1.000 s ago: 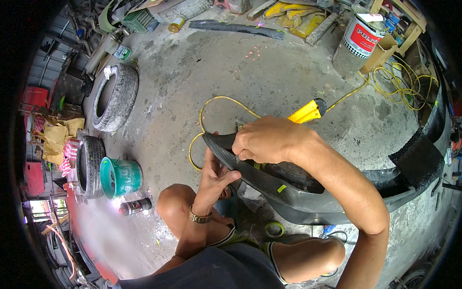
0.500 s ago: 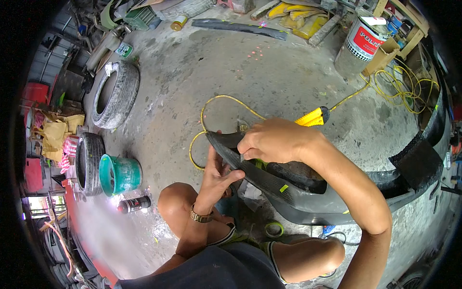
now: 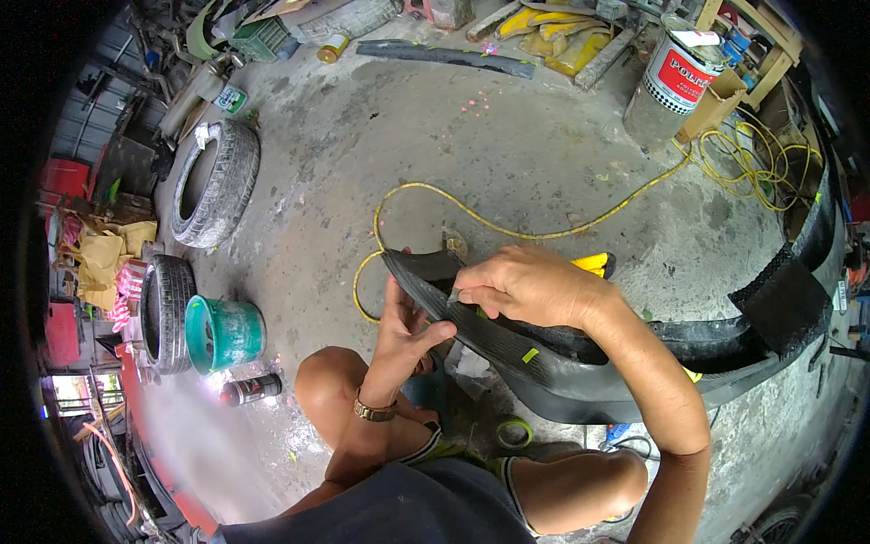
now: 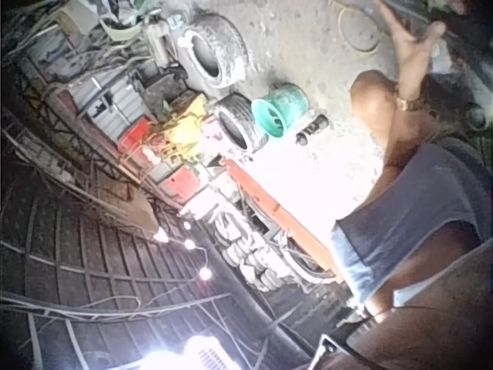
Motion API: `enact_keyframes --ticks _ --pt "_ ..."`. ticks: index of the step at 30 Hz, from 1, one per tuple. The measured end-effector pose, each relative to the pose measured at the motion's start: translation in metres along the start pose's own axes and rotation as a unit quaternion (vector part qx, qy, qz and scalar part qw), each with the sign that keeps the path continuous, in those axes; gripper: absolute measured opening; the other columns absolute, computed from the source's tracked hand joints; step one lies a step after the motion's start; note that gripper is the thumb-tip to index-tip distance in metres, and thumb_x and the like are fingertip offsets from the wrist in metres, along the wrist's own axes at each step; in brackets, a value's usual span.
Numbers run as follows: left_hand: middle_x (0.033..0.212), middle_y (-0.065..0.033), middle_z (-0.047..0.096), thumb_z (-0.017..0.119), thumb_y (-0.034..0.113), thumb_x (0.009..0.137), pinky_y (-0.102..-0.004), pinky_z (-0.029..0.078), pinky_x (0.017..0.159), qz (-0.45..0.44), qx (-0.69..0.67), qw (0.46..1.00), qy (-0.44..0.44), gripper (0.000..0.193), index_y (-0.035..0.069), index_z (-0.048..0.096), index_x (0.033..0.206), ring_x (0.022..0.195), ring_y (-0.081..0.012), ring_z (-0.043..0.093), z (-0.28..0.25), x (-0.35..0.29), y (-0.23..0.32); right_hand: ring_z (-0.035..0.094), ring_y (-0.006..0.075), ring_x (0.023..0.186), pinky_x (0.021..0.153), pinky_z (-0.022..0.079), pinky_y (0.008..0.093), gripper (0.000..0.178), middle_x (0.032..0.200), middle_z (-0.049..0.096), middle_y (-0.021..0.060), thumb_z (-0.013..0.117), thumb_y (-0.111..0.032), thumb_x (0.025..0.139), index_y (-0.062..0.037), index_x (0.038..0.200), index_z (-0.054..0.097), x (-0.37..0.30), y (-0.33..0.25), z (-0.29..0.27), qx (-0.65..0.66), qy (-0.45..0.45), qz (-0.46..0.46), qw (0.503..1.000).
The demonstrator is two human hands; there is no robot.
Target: The person uses a utility knife to trim excess material from the edges of a black automotive bumper and then wipes the area with a cloth.
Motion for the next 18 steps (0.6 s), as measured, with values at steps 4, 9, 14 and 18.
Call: enact_keyframes --ticks 4,9,14,18 --pt "0.163 -0.0116 0.020 0.087 0.006 0.078 -0.0442 0.027 0.120 -0.006 -0.004 1.000 -0.003 0.124 0.011 -0.005 0.161 0.148 -0.0226 0.027 0.003 0.000 0.002 0.068 0.0335 0.073 0.068 0.050 0.0460 0.015 0.070 0.067 0.0116 0.060 -0.019 0.098 -0.0049 0.097 0.065 -0.001 -0.002 -0.003 -0.019 0.005 0.004 1.000" --pt "0.151 -0.0088 0.039 0.085 0.004 0.076 -0.0403 0.034 0.117 0.016 0.001 0.999 0.029 0.114 0.011 0.009 0.161 0.139 -0.0223 0.042 0.003 -0.001 0.004 0.069 0.0314 0.073 0.069 0.051 0.0443 0.018 0.072 0.069 0.0101 0.059 -0.022 0.099 -0.0070 0.102 0.068 0.000 -0.005 -0.002 -0.038 -0.005 0.001 0.999" --pt "0.152 -0.0093 0.039 0.086 0.005 0.076 -0.0404 0.034 0.117 0.013 0.000 1.000 0.023 0.115 0.011 0.008 0.161 0.140 -0.0224 0.041 0.005 0.000 0.005 0.067 0.0352 0.077 0.070 0.050 0.0475 0.014 0.072 0.067 0.0132 0.062 -0.018 0.095 -0.0047 0.092 0.065 0.000 -0.010 -0.004 -0.047 -0.008 0.011 0.999" --pt "0.152 -0.0095 0.039 0.087 0.007 0.076 -0.0403 0.034 0.118 0.027 -0.001 0.999 0.020 0.116 0.011 0.008 0.161 0.141 -0.0228 0.040 0.005 0.000 0.007 0.067 0.0371 0.082 0.073 0.049 0.0498 0.013 0.075 0.067 0.0148 0.063 -0.018 0.094 -0.0054 0.092 0.066 -0.001 -0.014 -0.006 -0.057 0.009 -0.003 0.998"
Point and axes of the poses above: each hand's wrist, its own x-axis towards the middle knuckle, its own z-axis out of the palm, y = z × x, the point moved 4 cm from there along x, towards the middle knuckle
